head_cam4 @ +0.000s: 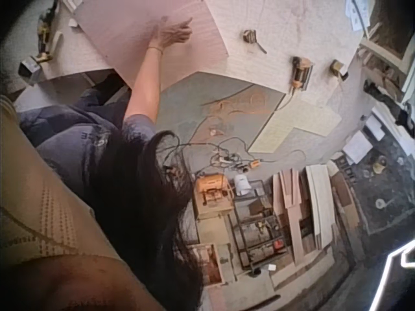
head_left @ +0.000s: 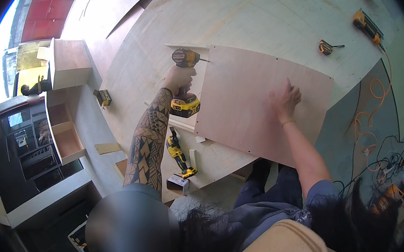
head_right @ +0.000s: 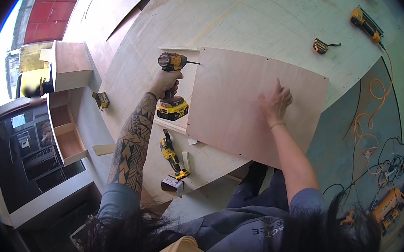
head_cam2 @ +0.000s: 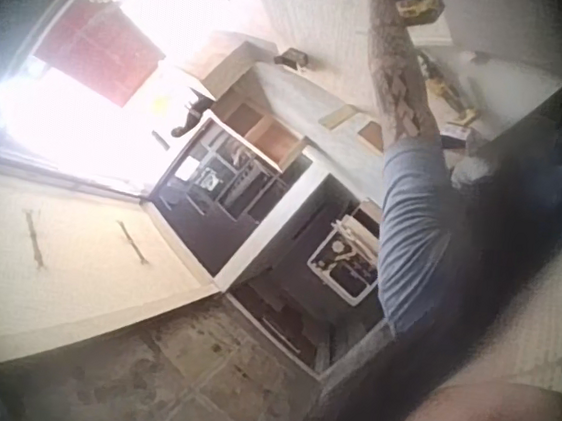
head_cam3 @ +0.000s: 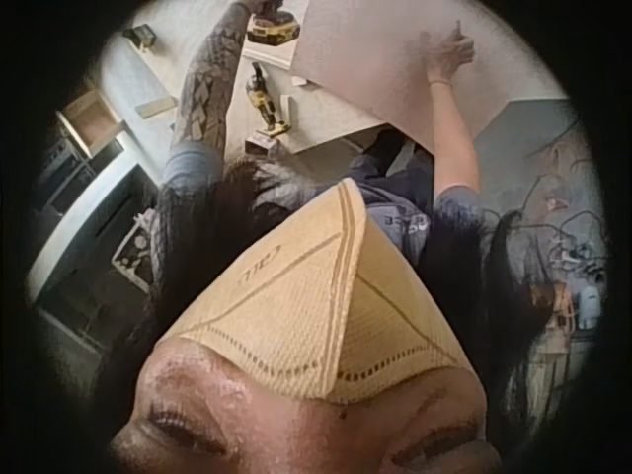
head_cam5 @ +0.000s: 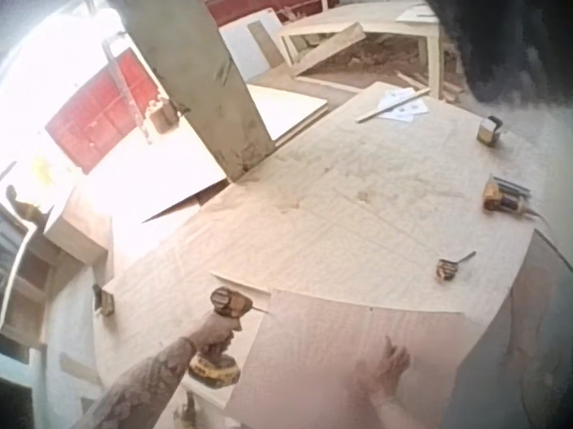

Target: Driving screws into wooden panels using a power drill to assemble furniture components.

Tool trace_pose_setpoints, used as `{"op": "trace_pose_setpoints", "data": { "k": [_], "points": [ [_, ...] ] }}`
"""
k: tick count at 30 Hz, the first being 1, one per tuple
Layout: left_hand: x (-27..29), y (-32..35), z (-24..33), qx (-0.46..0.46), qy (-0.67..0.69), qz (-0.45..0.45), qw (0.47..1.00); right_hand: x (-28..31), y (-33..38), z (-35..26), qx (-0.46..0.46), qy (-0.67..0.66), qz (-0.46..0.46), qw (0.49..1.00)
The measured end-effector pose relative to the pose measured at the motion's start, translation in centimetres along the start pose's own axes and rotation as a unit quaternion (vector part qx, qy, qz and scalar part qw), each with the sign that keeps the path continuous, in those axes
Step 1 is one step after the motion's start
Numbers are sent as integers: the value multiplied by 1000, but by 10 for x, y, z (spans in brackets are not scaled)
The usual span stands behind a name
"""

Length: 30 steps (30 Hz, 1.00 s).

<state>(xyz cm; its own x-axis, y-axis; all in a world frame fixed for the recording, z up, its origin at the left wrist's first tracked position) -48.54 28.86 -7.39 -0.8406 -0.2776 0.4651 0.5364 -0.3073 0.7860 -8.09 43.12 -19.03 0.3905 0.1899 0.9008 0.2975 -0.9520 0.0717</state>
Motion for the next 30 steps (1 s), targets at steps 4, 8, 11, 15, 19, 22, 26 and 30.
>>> {"op": "trace_pose_setpoints", "data": {
  "k": [4,8,11,15,19,22,26,30],
  "points": [
    [-11,-1,4,-15,-2,-10,1000,-25,-58,-17,-54,67,39,996],
    [2,5,16,-25,-69,-20,997,-34,-64,-20,-49,107,20,993],
    [7,8,25,-46,-103,-16,993,-33,-64,-20,-40,101,61,992],
    [20,12,24,-40,-94,-11,995,-39,-60,-18,-47,107,42,992],
    [30,17,20,-24,-77,16,997,-41,-62,-20,-52,104,30,993],
    [31,22,24,-28,-93,39,995,-40,-62,-17,-47,110,46,992],
    [40,28,34,-51,-87,57,993,-40,-64,-19,-42,126,45,990],
    [39,30,48,-58,-75,72,993,-39,-62,-17,-56,116,21,991]
  ]
}}
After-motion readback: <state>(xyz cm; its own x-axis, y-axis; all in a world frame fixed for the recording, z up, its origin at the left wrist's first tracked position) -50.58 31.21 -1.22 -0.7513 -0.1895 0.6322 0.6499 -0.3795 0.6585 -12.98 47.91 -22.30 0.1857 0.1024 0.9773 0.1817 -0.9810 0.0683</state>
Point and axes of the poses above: each hand's wrist, its own y-axis away from the middle knuckle, its own x-axis out of the back of the hand, z = x × y, the point moved 9 cm from there along -y, towards the middle knuckle, and after that the axes turned 2 degrees about x, right-handed, at the moved point
